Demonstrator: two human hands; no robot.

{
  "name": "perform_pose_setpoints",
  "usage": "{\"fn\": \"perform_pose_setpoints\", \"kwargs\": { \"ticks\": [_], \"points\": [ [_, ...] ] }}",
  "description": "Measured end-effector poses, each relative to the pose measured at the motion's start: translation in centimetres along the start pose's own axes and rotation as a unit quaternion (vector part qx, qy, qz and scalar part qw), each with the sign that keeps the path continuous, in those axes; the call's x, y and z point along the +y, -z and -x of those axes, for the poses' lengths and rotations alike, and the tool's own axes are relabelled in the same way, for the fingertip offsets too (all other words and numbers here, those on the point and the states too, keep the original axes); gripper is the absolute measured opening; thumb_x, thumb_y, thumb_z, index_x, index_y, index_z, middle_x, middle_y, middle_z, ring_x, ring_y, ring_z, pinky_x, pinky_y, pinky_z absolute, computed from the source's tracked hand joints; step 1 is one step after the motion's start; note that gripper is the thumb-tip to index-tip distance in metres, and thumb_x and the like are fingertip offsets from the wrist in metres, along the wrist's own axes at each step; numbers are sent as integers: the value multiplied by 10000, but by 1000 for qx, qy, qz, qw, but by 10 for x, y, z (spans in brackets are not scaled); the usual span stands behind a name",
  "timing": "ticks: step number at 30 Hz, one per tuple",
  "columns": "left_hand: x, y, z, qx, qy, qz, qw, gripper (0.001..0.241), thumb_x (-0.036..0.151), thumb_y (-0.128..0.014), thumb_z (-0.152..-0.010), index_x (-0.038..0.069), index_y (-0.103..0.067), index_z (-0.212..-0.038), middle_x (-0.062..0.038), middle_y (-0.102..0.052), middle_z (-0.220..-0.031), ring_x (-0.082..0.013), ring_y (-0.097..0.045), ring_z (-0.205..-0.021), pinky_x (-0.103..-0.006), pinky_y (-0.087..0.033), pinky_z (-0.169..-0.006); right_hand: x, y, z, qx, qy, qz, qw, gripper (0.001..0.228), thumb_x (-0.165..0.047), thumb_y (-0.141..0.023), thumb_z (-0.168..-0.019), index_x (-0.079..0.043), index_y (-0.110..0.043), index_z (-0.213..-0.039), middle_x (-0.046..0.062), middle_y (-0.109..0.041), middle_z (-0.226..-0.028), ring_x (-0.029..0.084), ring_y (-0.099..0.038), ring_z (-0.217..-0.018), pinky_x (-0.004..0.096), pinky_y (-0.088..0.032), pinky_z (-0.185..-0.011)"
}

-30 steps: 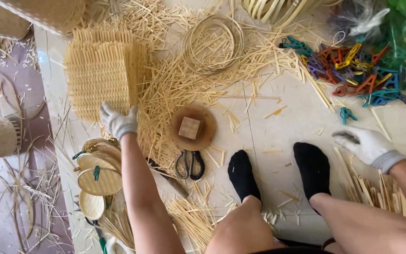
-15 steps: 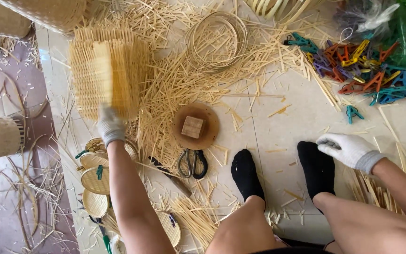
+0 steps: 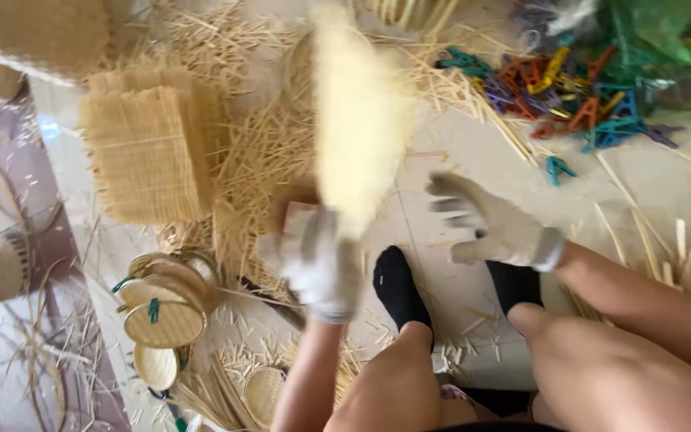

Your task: The recorder is weaving thin bamboo strips into circular and square components for baskets or mats.

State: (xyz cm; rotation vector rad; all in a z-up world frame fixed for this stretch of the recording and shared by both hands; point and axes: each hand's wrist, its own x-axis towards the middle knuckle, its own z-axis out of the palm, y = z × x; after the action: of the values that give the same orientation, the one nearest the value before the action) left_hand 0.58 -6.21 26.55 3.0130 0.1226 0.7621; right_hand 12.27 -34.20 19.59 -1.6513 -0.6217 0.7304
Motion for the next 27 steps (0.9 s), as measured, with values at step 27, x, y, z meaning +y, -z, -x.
{"fn": "perform_pose_setpoints", "kwargs": {
  "ticks": [27],
  "points": [
    [-12, -91, 102, -169, 484, 715, 476, 337, 6, -691, -944, 3, -637, -1276, -35, -713, -984, -109, -649, -813, -268, -520, -686, 51, 24, 22, 279, 48, 87, 955, 447, -309, -687, -1016, -46, -567, -1357, 194, -610, -1344, 374, -553, -1298, 467, -454, -1124]
  ]
}}
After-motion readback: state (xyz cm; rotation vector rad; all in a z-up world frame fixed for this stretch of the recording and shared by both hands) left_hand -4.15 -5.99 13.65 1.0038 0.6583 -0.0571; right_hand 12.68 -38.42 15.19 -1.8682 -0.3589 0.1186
